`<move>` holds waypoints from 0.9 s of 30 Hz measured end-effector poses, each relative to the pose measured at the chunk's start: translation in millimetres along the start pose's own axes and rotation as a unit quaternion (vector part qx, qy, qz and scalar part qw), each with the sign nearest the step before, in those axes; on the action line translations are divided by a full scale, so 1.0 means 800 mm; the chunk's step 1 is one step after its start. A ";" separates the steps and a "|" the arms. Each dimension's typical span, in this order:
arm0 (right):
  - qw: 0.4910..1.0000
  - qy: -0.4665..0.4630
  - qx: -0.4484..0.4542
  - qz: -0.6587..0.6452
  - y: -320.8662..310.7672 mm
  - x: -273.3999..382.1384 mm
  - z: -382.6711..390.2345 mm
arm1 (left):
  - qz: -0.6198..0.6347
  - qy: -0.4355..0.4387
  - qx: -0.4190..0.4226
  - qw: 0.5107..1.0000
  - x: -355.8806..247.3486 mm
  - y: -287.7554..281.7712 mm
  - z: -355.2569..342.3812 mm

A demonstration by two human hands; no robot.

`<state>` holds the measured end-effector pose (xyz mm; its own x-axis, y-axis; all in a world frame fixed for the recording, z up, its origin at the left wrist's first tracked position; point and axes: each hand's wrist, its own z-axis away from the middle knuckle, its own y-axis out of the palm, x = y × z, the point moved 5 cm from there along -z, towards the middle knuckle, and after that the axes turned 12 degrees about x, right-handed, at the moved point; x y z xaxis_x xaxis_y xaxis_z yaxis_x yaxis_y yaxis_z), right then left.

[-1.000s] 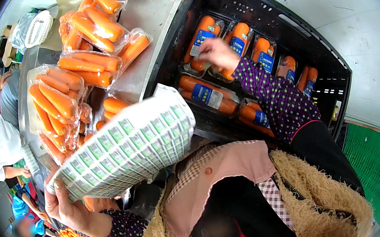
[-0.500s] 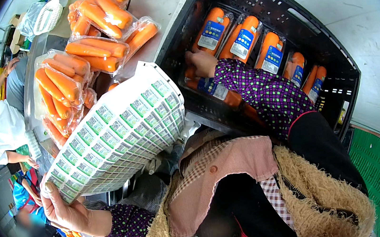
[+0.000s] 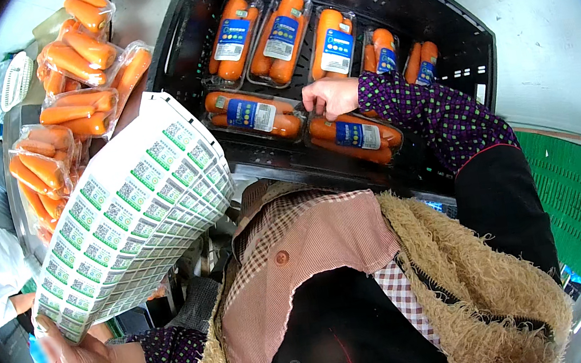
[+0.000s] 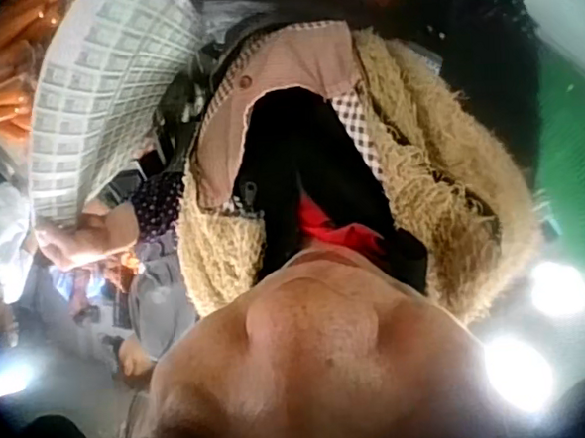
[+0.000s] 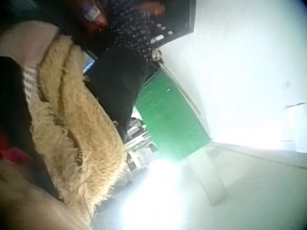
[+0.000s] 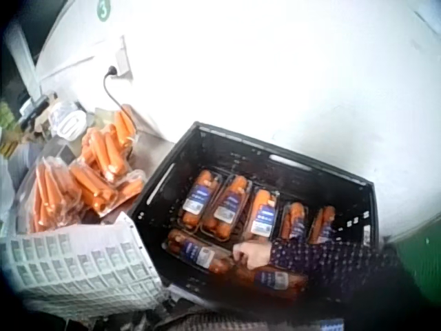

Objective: The person applies blue and white labels to pre-packaged bags of carrots. They peel labels from a sheet and stick them onto the plastic packaging, then place the labeled bags into a black crate. The person repeats this process for multiple bags of carrots.

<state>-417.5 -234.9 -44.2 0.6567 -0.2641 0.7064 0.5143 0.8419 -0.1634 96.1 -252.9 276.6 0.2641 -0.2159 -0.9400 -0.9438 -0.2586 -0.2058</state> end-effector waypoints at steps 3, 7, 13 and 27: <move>1.000 -0.005 0.007 -0.003 0.009 0.002 0.008 | 0.002 -0.006 -0.004 1.000 -0.015 0.027 0.010; 0.996 -0.060 -0.021 0.059 0.014 -0.008 -0.003 | -0.007 -0.001 0.008 1.000 -0.022 0.040 0.026; 0.980 -0.114 -0.068 0.147 0.023 -0.021 -0.020 | -0.031 0.007 0.024 0.999 -0.032 0.034 0.043; 0.989 -0.105 -0.101 0.014 0.038 -0.079 -0.038 | -0.018 0.045 0.039 0.998 -0.019 0.022 0.070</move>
<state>-426.7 -206.8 -114.4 0.5546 -0.1208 0.8233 0.6105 0.7314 -0.3040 64.1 -201.8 271.7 0.3117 -0.2928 -0.9039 -0.9450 -0.1943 -0.2630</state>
